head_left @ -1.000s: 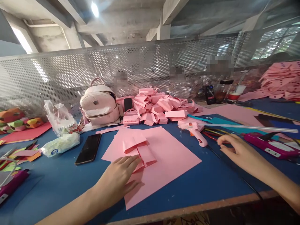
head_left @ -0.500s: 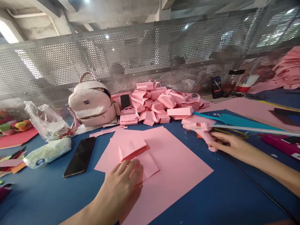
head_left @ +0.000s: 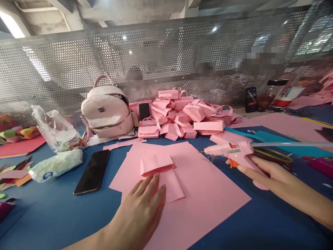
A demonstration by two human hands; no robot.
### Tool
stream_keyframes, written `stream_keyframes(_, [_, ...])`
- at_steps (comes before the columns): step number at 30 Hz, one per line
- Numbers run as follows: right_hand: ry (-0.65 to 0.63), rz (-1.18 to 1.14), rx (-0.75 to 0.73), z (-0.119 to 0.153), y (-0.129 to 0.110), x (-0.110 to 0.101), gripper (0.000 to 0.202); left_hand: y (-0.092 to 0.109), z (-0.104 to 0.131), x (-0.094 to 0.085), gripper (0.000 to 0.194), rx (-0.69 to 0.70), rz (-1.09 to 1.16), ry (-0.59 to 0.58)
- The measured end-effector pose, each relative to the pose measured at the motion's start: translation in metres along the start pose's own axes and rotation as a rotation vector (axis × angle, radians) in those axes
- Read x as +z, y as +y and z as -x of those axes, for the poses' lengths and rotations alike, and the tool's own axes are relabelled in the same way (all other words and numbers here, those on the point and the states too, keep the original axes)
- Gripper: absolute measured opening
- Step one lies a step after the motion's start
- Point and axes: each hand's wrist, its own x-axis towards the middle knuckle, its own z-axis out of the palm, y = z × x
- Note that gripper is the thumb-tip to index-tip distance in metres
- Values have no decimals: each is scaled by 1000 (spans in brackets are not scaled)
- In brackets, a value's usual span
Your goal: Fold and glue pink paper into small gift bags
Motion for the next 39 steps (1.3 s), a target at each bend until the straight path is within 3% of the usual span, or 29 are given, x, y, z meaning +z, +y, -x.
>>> stream_keyframes(3, [-148, -45, 27, 6, -15, 4, 47, -4, -4, 2, 36, 5, 22, 28])
stream_keyframes(10, [-211, -6, -96, 4, -31, 24, 49, -14, -8, 20, 23, 123, -31, 291])
stream_keyframes(16, [-219, -79, -204, -16, -47, 44, 48, -22, -8, 21, 25, 117, 79, 310])
stream_keyframes(18, [-197, -114, -183, -24, -45, 50, 48, -22, -8, 15, 29, 34, 131, 266])
stream_keyframes(22, [-156, -202, -138, -35, -31, 58, 44, -23, -4, 7, 55, -234, 148, 85])
stream_keyframes(25, [-127, -254, -88, -37, -22, 59, 45, -26, 3, 12, 64, -358, 177, 84])
stream_keyframes(28, [-142, -282, -32, -35, -19, 57, 48, -32, 10, 24, 65, -307, 211, 90])
stream_keyframes(33, [-171, -278, -21, -35, -18, 56, 48, -41, 18, 41, 79, -237, 252, -10])
stream_keyframes(39, [-203, -252, -94, -36, -14, 59, 44, -41, 22, 43, 73, -228, 247, -22])
